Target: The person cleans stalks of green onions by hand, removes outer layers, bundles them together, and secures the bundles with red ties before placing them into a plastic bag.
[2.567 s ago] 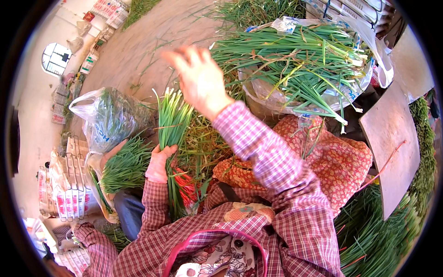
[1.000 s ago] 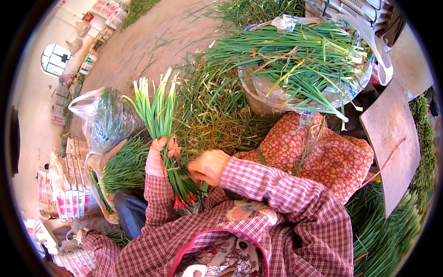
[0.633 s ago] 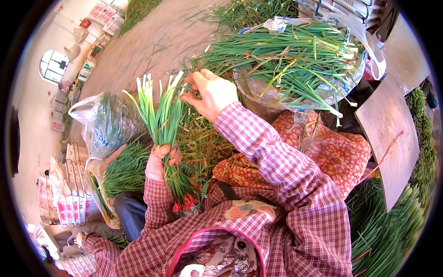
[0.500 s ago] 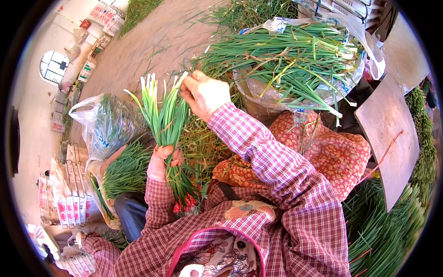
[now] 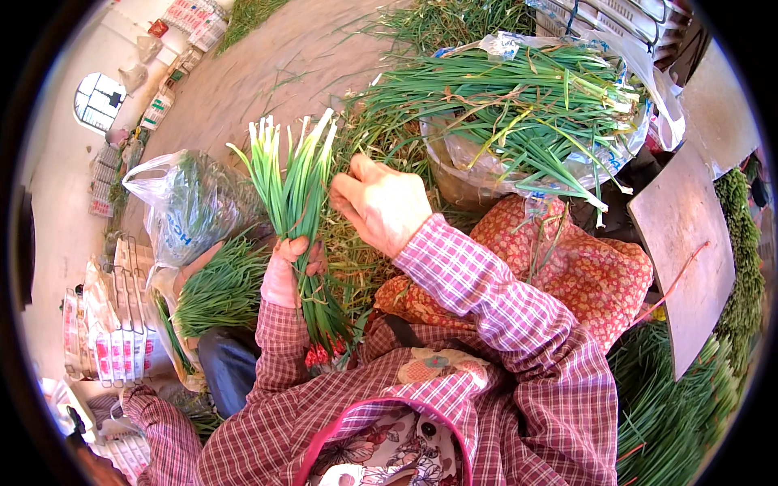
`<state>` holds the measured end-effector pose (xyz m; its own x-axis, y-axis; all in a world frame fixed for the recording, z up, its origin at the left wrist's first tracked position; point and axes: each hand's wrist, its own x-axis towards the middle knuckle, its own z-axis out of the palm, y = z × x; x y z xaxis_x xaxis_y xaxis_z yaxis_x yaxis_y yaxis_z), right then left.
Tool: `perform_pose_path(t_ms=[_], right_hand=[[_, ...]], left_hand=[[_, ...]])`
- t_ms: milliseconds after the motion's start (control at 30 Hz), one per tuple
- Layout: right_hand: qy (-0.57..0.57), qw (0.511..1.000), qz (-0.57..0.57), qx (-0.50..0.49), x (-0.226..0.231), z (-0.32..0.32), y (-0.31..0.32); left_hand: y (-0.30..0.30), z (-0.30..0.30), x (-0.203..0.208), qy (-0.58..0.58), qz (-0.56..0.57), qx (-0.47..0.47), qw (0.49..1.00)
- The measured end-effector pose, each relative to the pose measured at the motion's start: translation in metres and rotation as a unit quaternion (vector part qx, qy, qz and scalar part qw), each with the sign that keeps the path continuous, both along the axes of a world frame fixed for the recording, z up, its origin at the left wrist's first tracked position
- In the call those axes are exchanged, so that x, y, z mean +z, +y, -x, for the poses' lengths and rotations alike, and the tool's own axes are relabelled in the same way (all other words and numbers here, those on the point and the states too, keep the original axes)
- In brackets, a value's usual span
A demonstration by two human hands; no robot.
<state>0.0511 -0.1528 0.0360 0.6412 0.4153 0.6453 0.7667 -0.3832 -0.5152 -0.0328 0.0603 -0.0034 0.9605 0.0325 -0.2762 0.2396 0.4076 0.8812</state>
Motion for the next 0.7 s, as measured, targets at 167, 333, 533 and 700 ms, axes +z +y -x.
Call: perform_pose_path(t_ms=[167,333,533,700], right_hand=[[-0.053,0.997,-0.033,0.04,0.001,-0.001,0.014],[-0.084,0.995,-0.009,0.062,-0.013,-0.004,0.022],[0.142,0.96,-0.143,0.197,-0.013,0.003,0.015],[0.431,0.781,-0.278,0.355,0.031,0.029,-0.016]], left_hand=[[-0.019,-0.004,0.01,0.018,-0.052,0.016,0.998],[-0.025,-0.002,0.014,-0.008,-0.072,-0.006,0.997],[-0.016,-0.003,0.0,-0.016,-0.021,-0.016,1.0],[-0.011,-0.003,0.002,-0.006,-0.059,0.006,0.998]])
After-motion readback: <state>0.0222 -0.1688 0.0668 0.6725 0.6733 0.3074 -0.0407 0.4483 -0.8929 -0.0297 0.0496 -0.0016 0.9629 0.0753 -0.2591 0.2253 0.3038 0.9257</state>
